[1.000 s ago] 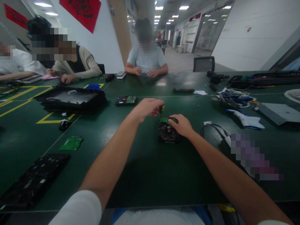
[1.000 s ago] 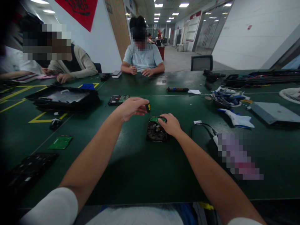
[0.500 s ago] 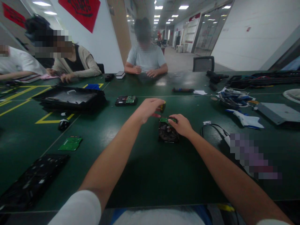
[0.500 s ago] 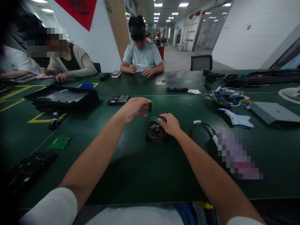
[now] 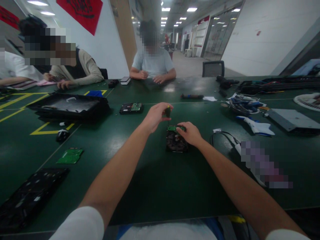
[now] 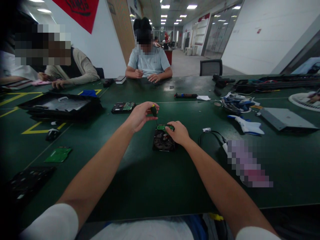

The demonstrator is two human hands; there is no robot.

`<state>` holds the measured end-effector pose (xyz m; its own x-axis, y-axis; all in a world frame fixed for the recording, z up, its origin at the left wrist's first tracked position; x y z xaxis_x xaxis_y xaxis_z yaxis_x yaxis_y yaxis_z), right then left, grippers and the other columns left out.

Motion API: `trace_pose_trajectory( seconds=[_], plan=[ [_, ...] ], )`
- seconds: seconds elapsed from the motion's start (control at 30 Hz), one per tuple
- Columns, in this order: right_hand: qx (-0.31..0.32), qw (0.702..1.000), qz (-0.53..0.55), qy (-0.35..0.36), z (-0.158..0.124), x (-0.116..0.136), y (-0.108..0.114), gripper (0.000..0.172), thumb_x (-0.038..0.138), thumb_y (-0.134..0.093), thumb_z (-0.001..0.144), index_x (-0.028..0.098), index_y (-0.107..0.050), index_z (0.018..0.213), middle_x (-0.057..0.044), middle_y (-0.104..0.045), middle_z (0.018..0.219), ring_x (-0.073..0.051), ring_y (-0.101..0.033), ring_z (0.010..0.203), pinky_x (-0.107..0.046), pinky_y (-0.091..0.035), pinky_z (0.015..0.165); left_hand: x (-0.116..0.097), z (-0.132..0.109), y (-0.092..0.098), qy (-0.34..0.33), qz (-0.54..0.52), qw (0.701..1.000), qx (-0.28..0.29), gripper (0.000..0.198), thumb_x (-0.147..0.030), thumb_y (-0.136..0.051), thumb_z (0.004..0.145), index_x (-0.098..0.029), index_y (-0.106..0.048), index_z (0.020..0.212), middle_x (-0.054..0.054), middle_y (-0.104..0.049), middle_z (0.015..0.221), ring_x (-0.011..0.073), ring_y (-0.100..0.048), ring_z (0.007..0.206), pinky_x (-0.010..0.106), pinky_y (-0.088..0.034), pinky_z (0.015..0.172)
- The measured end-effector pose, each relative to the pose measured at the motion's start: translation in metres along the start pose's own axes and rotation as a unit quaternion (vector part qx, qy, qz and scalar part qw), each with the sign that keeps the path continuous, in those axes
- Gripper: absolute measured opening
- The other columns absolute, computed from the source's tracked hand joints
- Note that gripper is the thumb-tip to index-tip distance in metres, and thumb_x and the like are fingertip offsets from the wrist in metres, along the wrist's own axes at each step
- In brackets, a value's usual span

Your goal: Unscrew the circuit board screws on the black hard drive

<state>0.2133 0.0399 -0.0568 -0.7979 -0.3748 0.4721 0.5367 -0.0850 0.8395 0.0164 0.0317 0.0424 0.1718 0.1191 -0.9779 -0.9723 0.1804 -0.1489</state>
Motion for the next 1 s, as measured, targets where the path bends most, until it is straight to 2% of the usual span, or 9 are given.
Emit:
trace_pose_trajectory(
  seconds=[0.13,0.33,0.47,0.57,0.8,1.0],
  plan=[
    [0.001,1.0,0.001,0.01,-0.001,0.002,0.001,0.031,0.043,-0.061,0.107,0.025,-0.075,0.129,-0.01,-0.075,0.125,-0.026,-0.068,0.117,-0.038,-0.05,0.102,0.001,0.0,-0.001,-0.005,0.02,1.0,0.013,0.029,-0.047,-0.073,0.089,-0.018,-0.076,0.093,0.01,-0.068,0.11,0.0201,-0.062,0.099,0.03,-0.062,0.074],
    [0.003,1.0,-0.001,0.009,-0.001,0.001,0.001,0.033,0.043,-0.06,0.108,0.023,-0.074,0.129,-0.011,-0.074,0.126,-0.026,-0.068,0.117,-0.039,-0.05,0.102,-0.001,-0.002,-0.001,0.015,0.031,0.999,0.027,0.026,-0.04,-0.075,0.088,-0.017,-0.075,0.098,0.009,-0.071,0.102,0.0205,-0.067,0.099,0.031,-0.063,0.076],
    [0.005,1.0,-0.004,0.004,0.0,0.0,0.0,0.033,0.044,-0.06,0.108,0.025,-0.074,0.129,-0.011,-0.073,0.126,-0.026,-0.068,0.116,-0.039,-0.051,0.101,0.008,-0.001,-0.001,0.051,-0.044,0.998,0.011,0.023,-0.037,-0.072,0.088,-0.018,-0.066,0.099,0.009,-0.074,0.095,0.0228,-0.072,0.095,0.037,-0.064,0.077],
    [0.004,1.0,-0.006,0.006,0.0,0.0,0.0,0.033,0.045,-0.059,0.108,0.024,-0.074,0.129,-0.011,-0.074,0.126,-0.026,-0.068,0.115,-0.038,-0.051,0.099,0.016,0.001,-0.003,0.061,-0.082,0.995,0.002,0.023,-0.038,-0.068,0.087,-0.017,-0.065,0.097,0.01,-0.075,0.096,0.0231,-0.073,0.094,0.037,-0.064,0.078],
    [0.002,1.0,-0.005,0.009,0.0,0.001,0.0,0.033,0.044,-0.059,0.107,0.025,-0.075,0.129,-0.011,-0.074,0.124,-0.026,-0.068,0.113,-0.039,-0.051,0.098,0.005,0.001,0.001,-0.004,0.032,0.999,-0.022,0.026,-0.04,-0.065,0.084,-0.015,-0.075,0.085,0.009,-0.067,0.092,0.0195,-0.064,0.089,0.027,-0.056,0.066],
    [-0.001,1.0,0.001,0.011,0.0,0.001,0.001,0.035,0.045,-0.059,0.107,0.023,-0.075,0.129,-0.011,-0.074,0.123,-0.026,-0.068,0.11,-0.038,-0.051,0.097,0.006,0.003,0.011,0.041,-0.037,0.998,-0.028,0.02,-0.034,-0.069,0.083,-0.018,-0.065,0.094,0.007,-0.071,0.087,0.0204,-0.07,0.085,0.032,-0.06,0.07]
  ],
)
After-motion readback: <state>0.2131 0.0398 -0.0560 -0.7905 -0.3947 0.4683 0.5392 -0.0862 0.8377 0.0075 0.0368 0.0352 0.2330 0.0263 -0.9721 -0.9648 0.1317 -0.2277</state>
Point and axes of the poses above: each hand's wrist, its own z-axis towards the middle knuckle, its own y-axis out of the back of the hand, x = y × z, the point moved 6 cm from there along z, towards the middle knuckle
